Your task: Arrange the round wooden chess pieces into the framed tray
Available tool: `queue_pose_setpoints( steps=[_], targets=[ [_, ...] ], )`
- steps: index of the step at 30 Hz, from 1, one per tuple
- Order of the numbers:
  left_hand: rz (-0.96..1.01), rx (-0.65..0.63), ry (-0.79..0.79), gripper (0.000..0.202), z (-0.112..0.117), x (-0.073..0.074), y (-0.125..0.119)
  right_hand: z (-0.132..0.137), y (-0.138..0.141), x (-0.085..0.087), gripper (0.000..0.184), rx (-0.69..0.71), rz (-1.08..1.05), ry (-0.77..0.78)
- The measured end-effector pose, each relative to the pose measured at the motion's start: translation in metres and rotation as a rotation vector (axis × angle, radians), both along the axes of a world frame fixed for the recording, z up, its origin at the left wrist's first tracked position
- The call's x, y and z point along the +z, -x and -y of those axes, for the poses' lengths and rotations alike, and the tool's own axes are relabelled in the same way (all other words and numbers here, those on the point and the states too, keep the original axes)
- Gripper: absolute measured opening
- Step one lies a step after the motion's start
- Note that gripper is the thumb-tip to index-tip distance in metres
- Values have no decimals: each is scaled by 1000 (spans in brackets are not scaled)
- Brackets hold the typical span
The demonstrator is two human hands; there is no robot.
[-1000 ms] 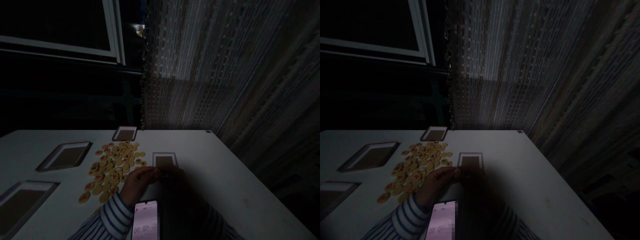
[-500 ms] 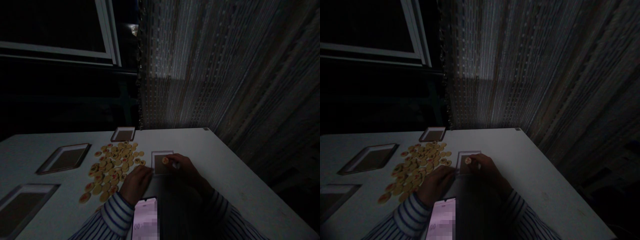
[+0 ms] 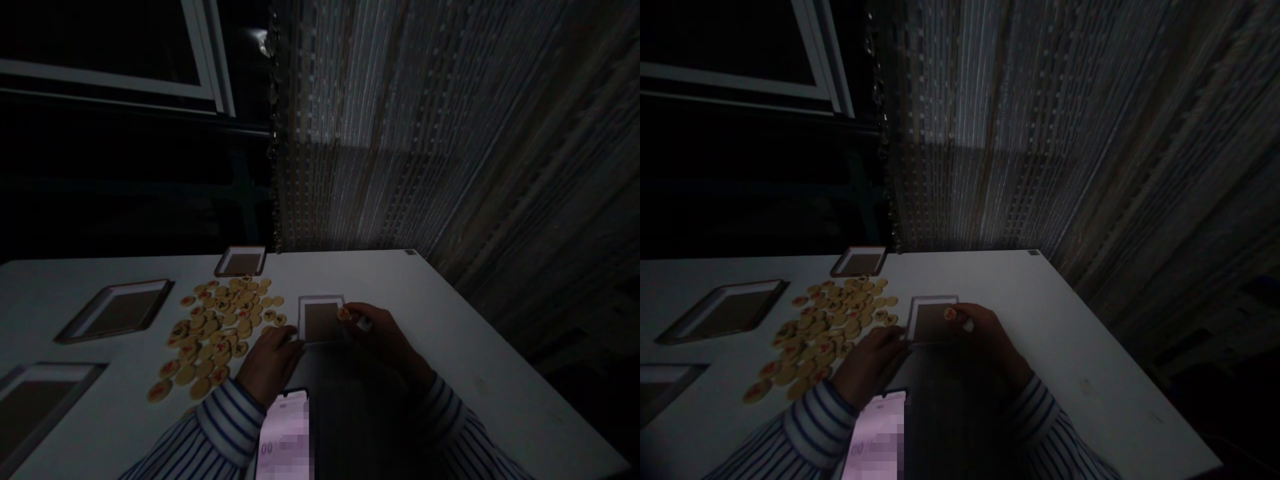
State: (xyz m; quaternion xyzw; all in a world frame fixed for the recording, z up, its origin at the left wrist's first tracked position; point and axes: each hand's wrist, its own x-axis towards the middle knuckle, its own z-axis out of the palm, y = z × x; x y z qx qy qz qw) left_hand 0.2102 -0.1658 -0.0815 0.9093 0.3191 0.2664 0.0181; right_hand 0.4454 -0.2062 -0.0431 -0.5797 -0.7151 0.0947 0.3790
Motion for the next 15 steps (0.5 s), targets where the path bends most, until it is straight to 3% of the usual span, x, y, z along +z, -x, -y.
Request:
queue_pose_setpoints(
  steps=[15],
  targets=[
    [-17, 23, -7, 17, -5, -2, 5, 1, -6, 6, 25, 35, 109, 144]
  ],
)
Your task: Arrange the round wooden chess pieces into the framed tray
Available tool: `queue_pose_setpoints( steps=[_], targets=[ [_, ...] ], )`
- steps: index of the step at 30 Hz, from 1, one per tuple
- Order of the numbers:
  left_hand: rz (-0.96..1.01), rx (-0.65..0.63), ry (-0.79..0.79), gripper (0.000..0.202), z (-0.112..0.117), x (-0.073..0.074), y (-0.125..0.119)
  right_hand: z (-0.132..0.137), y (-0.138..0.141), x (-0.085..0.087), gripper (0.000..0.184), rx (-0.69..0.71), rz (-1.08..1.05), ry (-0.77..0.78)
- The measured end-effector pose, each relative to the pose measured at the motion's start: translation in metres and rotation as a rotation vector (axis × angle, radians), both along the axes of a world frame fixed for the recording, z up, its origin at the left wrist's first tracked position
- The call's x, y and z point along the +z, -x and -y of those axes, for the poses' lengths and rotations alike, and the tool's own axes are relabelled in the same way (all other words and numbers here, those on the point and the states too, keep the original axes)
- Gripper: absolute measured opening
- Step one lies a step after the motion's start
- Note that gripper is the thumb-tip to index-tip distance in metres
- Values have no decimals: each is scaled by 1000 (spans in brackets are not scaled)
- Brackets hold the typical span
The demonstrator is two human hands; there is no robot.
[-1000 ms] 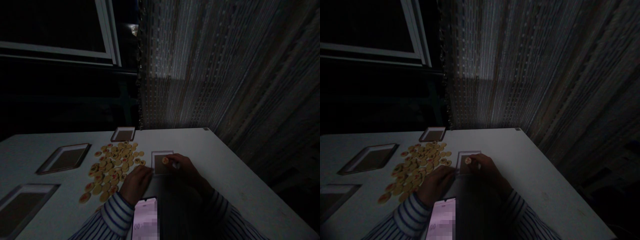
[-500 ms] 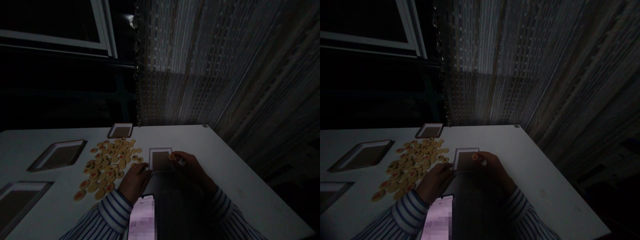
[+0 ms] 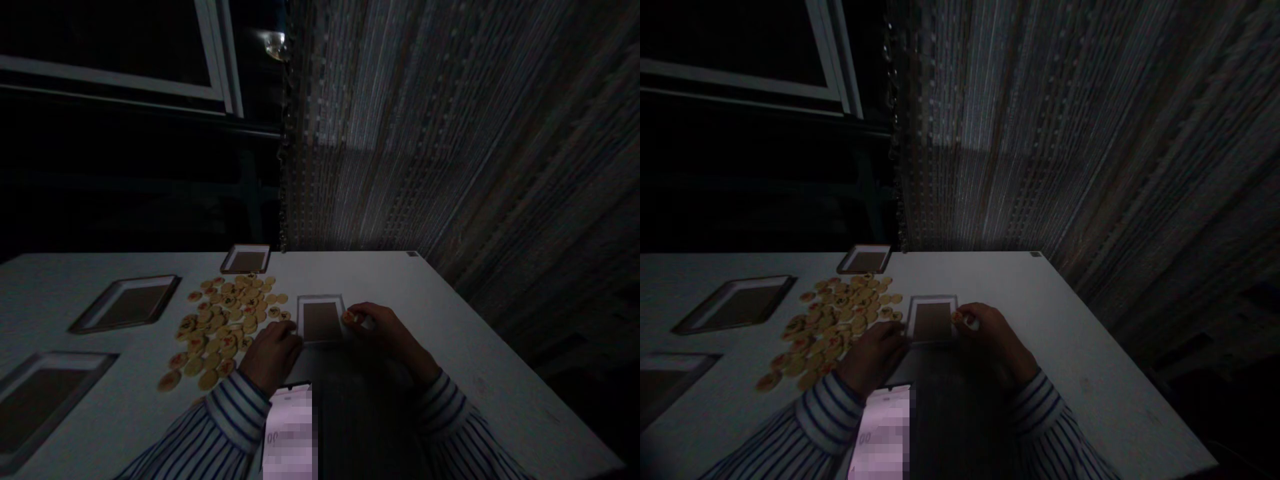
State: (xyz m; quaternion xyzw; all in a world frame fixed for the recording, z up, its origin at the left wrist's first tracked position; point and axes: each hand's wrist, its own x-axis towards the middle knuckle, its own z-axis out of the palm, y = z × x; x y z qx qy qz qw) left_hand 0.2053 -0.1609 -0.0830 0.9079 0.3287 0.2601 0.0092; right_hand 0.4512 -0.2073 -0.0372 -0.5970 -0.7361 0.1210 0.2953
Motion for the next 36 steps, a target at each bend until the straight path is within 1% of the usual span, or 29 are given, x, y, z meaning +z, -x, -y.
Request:
queue_pose_setpoints(
  steps=[4, 10, 17, 20, 24, 27, 31, 36],
  targets=[
    [5, 7, 0, 16, -2, -2, 0, 0, 3, 7, 25, 27, -1, 23],
    [-6, 16, 7, 14, -1, 1, 0, 0, 6, 19, 25, 96, 23, 79],
    [-22, 16, 18, 14, -1, 1, -1, -5, 8, 25, 24, 122, 233, 150],
    [-11, 14, 16, 14, -2, 0, -1, -9, 10, 30, 24, 120, 315, 174],
    [-9, 7, 19, 15, -2, -1, -1, -12, 13, 37, 24, 158, 417, 196],
    [-33, 15, 41, 15, -2, 0, 0, -14, 14, 37, 23, 191, 457, 185],
    [-53, 31, 50, 15, -1, 2, -1, -19, 12, 33, 23, 245, 479, 167],
    [-37, 26, 37, 14, -1, 2, -1, -23, 11, 30, 22, 275, 491, 214]
  ],
)
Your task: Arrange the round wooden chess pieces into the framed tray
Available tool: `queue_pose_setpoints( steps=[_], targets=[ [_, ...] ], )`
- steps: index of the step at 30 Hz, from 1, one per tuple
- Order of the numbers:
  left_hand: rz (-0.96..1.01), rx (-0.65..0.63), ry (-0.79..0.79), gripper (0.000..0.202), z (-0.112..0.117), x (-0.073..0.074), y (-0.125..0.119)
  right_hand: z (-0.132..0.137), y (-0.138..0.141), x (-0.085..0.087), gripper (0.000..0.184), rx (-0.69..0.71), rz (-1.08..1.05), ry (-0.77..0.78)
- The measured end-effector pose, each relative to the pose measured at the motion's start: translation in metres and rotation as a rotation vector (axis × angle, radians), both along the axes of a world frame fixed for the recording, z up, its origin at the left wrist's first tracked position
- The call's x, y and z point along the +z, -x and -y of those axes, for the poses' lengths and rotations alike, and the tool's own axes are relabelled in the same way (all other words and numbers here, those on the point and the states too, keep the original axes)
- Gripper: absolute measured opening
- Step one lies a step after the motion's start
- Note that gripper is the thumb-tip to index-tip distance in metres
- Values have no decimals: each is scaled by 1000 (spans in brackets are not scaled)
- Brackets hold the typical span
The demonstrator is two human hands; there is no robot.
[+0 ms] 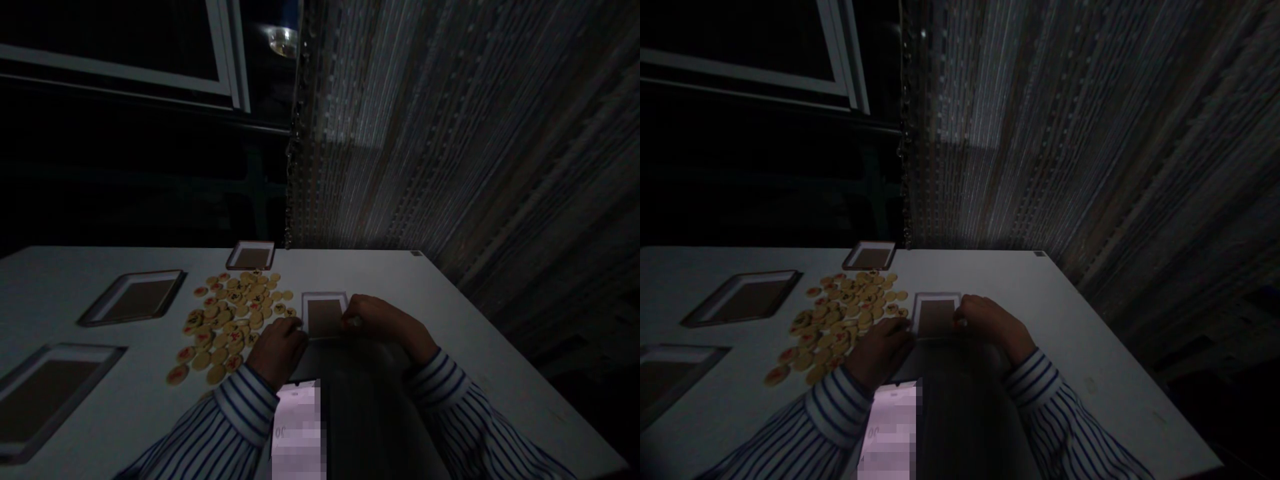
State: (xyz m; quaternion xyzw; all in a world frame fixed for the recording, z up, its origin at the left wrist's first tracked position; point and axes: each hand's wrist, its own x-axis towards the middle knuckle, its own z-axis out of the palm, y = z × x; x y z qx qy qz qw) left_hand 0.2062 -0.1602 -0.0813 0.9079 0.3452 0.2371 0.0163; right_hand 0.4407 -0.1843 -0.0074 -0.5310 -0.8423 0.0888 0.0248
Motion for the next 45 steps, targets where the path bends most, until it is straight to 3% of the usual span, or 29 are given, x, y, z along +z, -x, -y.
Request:
queue_pose_setpoints(
  steps=[18, 45],
  targets=[
    [-1, 6, -47, 12, 1, 0, 1, -6, 2, 6, 18, 47, 24, 122],
    [-17, -8, -50, 15, 1, 0, 2, -2, 2, 3, 19, 66, 45, 82]
  ],
)
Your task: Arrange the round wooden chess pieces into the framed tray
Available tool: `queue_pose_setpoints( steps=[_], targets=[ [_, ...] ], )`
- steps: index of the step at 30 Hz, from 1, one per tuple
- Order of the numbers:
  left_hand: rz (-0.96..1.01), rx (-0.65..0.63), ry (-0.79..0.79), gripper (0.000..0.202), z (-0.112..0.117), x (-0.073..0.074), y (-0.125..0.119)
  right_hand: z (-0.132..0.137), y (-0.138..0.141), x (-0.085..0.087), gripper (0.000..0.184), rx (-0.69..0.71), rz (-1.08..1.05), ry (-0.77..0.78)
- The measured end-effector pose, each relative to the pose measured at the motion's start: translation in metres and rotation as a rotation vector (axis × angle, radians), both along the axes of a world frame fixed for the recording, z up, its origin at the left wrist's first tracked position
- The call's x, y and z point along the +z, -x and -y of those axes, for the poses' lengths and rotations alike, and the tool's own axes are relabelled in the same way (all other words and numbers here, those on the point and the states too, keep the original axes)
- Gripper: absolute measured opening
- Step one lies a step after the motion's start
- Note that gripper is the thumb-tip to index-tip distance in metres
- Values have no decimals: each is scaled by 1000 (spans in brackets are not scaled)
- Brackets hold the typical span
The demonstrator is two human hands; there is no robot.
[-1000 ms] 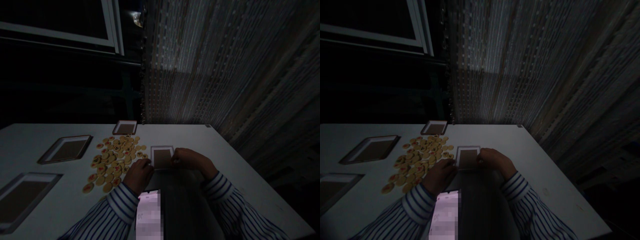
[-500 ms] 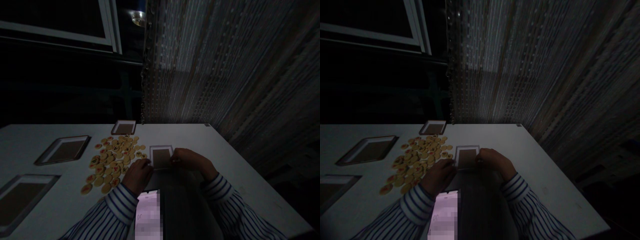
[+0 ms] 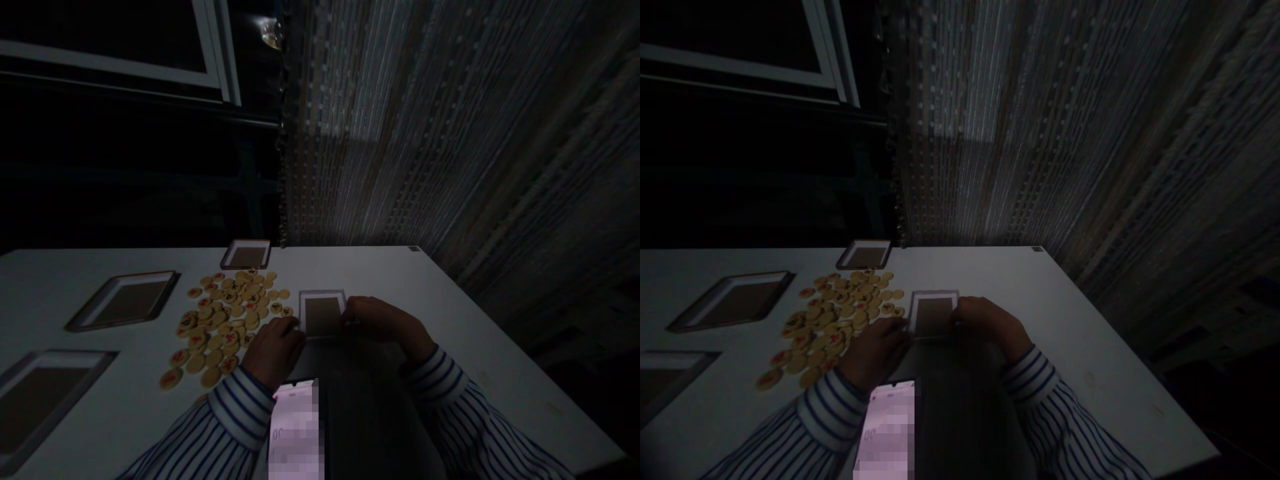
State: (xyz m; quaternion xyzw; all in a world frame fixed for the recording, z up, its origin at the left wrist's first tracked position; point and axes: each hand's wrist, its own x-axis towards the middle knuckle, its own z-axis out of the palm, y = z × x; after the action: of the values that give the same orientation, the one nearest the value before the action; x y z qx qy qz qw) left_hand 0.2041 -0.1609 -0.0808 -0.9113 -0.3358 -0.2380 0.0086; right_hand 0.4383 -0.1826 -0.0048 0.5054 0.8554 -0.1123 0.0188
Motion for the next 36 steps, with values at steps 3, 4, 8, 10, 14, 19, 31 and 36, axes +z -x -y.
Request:
queue_pose_setpoints(
  steps=[3, 4, 8, 10, 14, 19, 31, 36],
  targets=[
    [-8, 1, 0, 15, 0, 1, 0, 0, 0, 0, 17, 11, -4, -1],
    [-8, 5, 0, 15, 1, 1, 0, 0, 1, 0, 17, 16, -6, 1],
    [-13, 7, -4, 15, 0, 0, 0, 0, 1, 1, 19, 16, -15, 29],
    [-7, 3, -12, 15, 0, -1, 0, 0, 2, 2, 19, 10, -17, 28],
    [3, 3, -27, 14, -1, -2, 0, 0, 3, 2, 18, 18, -7, 34],
    [-5, 5, -15, 15, 0, 0, 1, -1, 2, -1, 19, 6, -1, 39],
    [-10, -5, -23, 16, -1, -1, 1, 2, 4, 6, 19, 8, -11, 30],
    [-9, -9, -22, 17, -1, -1, 1, 2, 5, 4, 21, 23, -6, 50]
  ],
)
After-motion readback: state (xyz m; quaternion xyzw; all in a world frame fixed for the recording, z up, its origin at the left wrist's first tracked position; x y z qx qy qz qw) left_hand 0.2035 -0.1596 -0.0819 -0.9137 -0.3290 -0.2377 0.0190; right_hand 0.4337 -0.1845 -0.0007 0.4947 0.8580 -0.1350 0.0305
